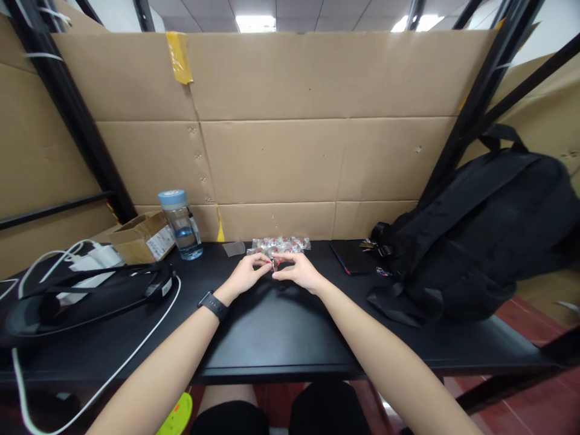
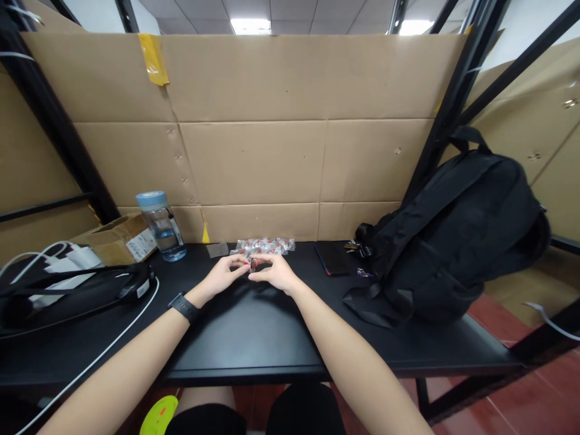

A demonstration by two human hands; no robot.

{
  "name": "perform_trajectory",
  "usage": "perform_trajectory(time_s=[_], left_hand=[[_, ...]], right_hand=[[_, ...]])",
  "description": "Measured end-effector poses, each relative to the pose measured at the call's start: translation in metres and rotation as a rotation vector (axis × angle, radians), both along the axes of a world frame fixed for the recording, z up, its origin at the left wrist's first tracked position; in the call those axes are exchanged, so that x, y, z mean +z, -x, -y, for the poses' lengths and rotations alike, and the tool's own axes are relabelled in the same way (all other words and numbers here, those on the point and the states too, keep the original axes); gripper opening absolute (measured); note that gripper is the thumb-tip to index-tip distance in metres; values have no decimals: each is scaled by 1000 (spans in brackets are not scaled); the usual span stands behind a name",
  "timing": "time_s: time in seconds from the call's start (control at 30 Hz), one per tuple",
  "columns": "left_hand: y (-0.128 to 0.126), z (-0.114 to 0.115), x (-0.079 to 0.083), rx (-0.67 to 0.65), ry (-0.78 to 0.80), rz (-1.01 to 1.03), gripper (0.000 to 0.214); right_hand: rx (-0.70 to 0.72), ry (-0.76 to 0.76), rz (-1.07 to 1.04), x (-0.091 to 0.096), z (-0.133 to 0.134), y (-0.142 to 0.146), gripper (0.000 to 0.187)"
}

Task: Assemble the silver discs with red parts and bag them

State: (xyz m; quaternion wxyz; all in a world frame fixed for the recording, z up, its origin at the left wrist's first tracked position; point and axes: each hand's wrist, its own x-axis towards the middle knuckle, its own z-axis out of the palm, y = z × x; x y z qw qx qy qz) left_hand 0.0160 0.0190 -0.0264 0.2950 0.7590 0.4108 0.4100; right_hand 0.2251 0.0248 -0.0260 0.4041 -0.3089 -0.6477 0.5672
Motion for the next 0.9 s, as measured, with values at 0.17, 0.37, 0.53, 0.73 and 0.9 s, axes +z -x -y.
perform_trajectory(time_s=[0.17, 0.37, 0.53, 0.73, 0.9], left_hand=[[7, 5, 8, 277, -38, -341, 24], [31, -12, 2, 549, -67, -571, 43], [39, -15, 1, 662, 111, -711, 63], [50, -8, 12, 862, 84, -769, 45], [52, -4, 27, 723, -255, -535, 40]], right_hand=[[-94, -90, 83, -3, -6, -3, 65], [-253, -178, 187, -2, -11, -10, 57], [-335, -254, 258, 0, -14, -17, 54], [-434, -347, 327, -2, -23, -24, 47], [-473, -497, 427, -3, -31, -30, 39]])
